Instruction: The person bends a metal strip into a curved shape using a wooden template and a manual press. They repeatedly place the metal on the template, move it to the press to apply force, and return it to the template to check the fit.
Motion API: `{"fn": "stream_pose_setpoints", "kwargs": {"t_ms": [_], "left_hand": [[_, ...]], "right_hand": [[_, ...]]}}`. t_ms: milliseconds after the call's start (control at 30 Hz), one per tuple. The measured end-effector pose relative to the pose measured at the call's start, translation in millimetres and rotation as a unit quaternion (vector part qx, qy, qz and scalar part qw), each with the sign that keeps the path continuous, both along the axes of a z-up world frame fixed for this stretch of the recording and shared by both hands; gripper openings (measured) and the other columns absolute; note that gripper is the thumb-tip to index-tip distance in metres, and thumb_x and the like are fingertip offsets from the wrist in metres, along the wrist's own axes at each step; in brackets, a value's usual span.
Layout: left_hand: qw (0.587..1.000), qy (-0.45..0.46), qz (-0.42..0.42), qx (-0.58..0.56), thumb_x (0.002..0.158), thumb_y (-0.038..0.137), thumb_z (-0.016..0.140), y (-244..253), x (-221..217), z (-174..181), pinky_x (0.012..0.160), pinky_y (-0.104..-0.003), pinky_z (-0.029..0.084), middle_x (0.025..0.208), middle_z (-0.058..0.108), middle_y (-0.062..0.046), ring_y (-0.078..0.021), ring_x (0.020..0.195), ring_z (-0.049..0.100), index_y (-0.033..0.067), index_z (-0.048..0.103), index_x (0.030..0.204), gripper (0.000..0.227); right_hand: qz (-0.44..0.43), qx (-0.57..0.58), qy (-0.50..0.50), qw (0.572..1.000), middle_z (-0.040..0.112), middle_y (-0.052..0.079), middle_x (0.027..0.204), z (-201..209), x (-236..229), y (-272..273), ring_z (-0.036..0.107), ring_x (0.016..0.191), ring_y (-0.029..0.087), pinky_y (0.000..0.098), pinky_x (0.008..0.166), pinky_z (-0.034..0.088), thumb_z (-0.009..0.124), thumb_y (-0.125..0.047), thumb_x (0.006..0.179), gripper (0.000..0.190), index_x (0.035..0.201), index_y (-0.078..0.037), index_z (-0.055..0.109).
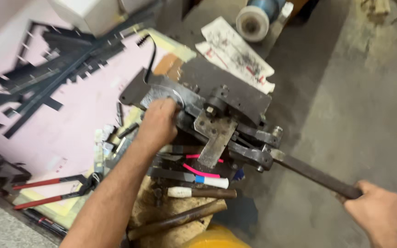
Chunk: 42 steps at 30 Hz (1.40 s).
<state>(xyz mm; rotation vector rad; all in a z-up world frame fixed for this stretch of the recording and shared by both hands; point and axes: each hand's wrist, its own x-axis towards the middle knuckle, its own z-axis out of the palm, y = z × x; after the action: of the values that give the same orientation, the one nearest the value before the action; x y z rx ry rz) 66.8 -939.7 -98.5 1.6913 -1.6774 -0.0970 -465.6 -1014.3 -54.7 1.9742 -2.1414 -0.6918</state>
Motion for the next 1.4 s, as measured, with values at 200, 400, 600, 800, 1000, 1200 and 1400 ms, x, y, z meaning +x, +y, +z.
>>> {"fn": "stream_pose_setpoints", "kwargs": {"t_ms": [200,400,600,800,1000,1200,1400], "left_hand": [[0.998,-0.028,-0.002,0.062,0.069,-0.009,0.06,-19,14,-18,0.088,-0.049,0.047,0.096,0.063,-0.022,-0.0432,0.099,0.059,0.0009,0.054,0.092,0.026],[0.996,-0.014,-0.005,0.087,0.072,-0.007,0.06,-20,18,-18,0.09,-0.051,0.047,0.096,0.063,-0.022,-0.0433,0.101,0.059,0.0007,0.055,0.095,0.024],[0.998,0.003,-0.028,0.061,0.079,0.002,0.067,-21,23,-15,0.086,-0.052,0.047,0.095,0.063,-0.024,-0.0447,0.097,0.06,0.0005,0.056,0.094,0.019],[0.994,-0.018,-0.031,0.104,0.072,-0.004,0.062,-26,21,-19,0.086,-0.053,0.047,0.093,0.063,-0.023,-0.0457,0.098,0.06,-0.0003,0.056,0.092,0.022],[0.997,-0.002,-0.015,0.071,0.075,-0.005,0.062,-18,14,-26,0.086,-0.053,0.047,0.096,0.064,-0.023,-0.0457,0.098,0.059,0.001,0.058,0.094,0.02],[0.996,-0.038,-0.001,0.085,0.072,-0.008,0.059,-16,12,-13,0.087,-0.052,0.047,0.097,0.064,-0.023,-0.0451,0.099,0.06,-0.0002,0.058,0.096,0.025],[0.999,-0.029,0.01,0.01,0.078,-0.009,0.062,3,-15,74,0.088,-0.051,0.048,0.097,0.067,-0.021,-0.0426,0.099,0.062,0.0016,0.061,0.098,0.023]], "right_hand": [[0.049,0.034,0.064,0.996,0.069,0.003,0.076,-6,-22,-14,0.073,0.068,0.022,0.0335,0.073,0.056,0.07,-0.072,0.083,0.054,0.094,-0.019,0.075],[-0.064,0.154,0.007,0.986,0.079,0.007,0.091,-23,17,-18,0.079,0.089,0.03,0.0421,0.083,0.061,0.076,-0.066,0.08,0.048,0.1,-0.022,0.084],[-0.083,0.182,0.003,0.98,0.081,0.005,0.097,-26,18,-22,0.08,0.098,0.029,0.0417,0.088,0.061,0.073,-0.066,0.082,0.047,0.104,-0.026,0.086],[-0.046,0.18,-0.036,0.982,0.083,0.007,0.105,-29,11,-14,0.076,0.106,0.034,0.0453,0.092,0.061,0.075,-0.063,0.077,0.047,0.107,-0.027,0.085],[-0.06,0.17,-0.083,0.98,0.081,0.011,0.097,-37,10,-6,0.075,0.097,0.033,0.0445,0.087,0.061,0.075,-0.058,0.08,0.043,0.107,-0.025,0.085],[-0.069,0.174,-0.069,0.98,0.081,0.009,0.096,-25,18,-7,0.075,0.101,0.031,0.0446,0.092,0.06,0.075,-0.06,0.081,0.045,0.105,-0.024,0.086],[0.014,0.216,-0.119,0.969,0.083,0.009,0.1,5,36,-16,0.078,0.102,0.03,0.041,0.093,0.061,0.08,-0.06,0.075,0.059,0.119,-0.021,0.077]]}}
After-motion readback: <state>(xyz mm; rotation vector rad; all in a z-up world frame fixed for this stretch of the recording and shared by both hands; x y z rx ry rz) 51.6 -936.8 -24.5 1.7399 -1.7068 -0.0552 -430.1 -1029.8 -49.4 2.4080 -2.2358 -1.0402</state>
